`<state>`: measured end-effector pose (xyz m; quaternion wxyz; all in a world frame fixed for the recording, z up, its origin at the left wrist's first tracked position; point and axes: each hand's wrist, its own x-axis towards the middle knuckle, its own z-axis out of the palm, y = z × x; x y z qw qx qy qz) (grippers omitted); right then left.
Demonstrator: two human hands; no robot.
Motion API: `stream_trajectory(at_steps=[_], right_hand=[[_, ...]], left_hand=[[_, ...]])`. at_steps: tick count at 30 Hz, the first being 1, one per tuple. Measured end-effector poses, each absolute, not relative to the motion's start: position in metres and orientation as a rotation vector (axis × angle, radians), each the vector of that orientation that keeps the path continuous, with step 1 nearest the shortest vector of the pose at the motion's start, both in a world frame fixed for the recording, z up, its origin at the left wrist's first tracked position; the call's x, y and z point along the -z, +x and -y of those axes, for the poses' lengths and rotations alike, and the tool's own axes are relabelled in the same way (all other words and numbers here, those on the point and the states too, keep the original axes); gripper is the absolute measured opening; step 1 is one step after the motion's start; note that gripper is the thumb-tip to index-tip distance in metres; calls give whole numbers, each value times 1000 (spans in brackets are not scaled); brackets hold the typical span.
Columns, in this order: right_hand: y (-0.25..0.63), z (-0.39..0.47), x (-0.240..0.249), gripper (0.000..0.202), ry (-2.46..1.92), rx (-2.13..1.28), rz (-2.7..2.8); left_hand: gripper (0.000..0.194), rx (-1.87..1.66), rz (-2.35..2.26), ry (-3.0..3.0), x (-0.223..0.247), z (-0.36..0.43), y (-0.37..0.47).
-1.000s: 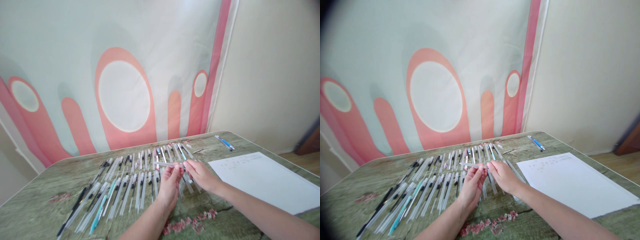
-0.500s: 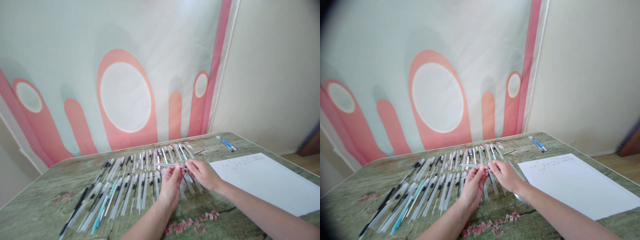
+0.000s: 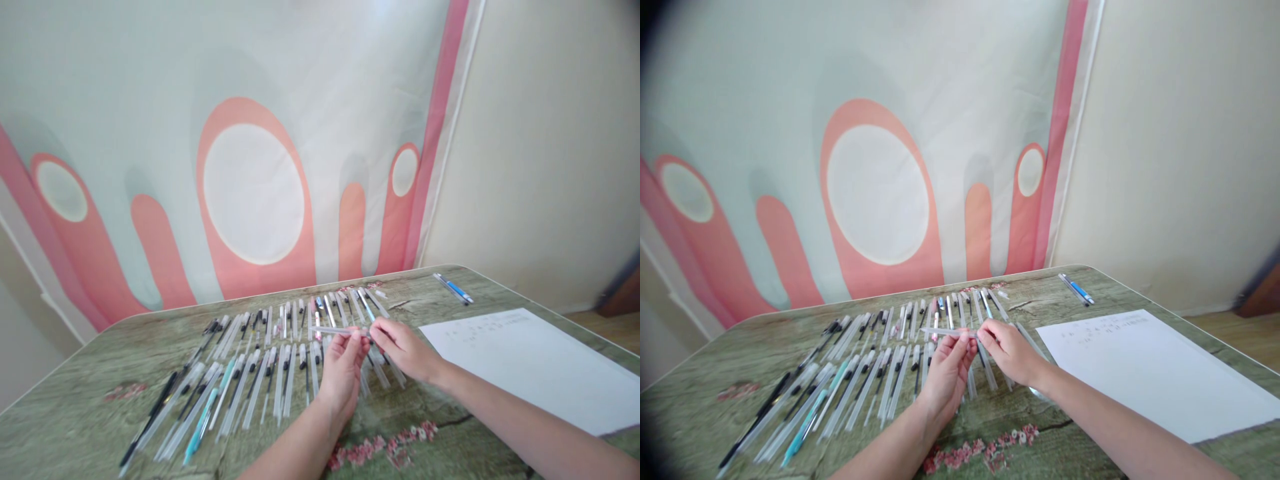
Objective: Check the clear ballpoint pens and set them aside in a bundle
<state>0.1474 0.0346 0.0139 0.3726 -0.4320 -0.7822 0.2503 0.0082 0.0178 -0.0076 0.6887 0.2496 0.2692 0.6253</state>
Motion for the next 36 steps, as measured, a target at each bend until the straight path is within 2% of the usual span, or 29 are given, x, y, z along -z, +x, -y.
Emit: stream_trajectory(at_steps=[4, 10, 15, 20, 25, 31, 36], right_hand=[[148, -35, -13, 39, -1144, -674, 2018], [148, -35, -12, 28, -1118, -553, 2044], [148, -36, -10, 37, -1137, -644, 2050], [148, -35, -11, 28, -1124, -584, 2019], [148, -35, -11, 38, -1134, -662, 2024], [148, -33, -14, 29, -1112, -585, 2033], [147, -34, -12, 34, -1100, -792, 1974]], left_hand=[[20, -1380, -601, 551, 7, -18, 9], [20, -1389, -605, 535, 6, -19, 9], [20, -1376, -600, 544, 10, -20, 9], [19, -1387, -593, 541, 11, -21, 8], [23, -1383, -608, 542, 8, -20, 8], [20, -1392, -593, 552, 7, -19, 8], [19, -1388, -595, 573, 9, -20, 8]])
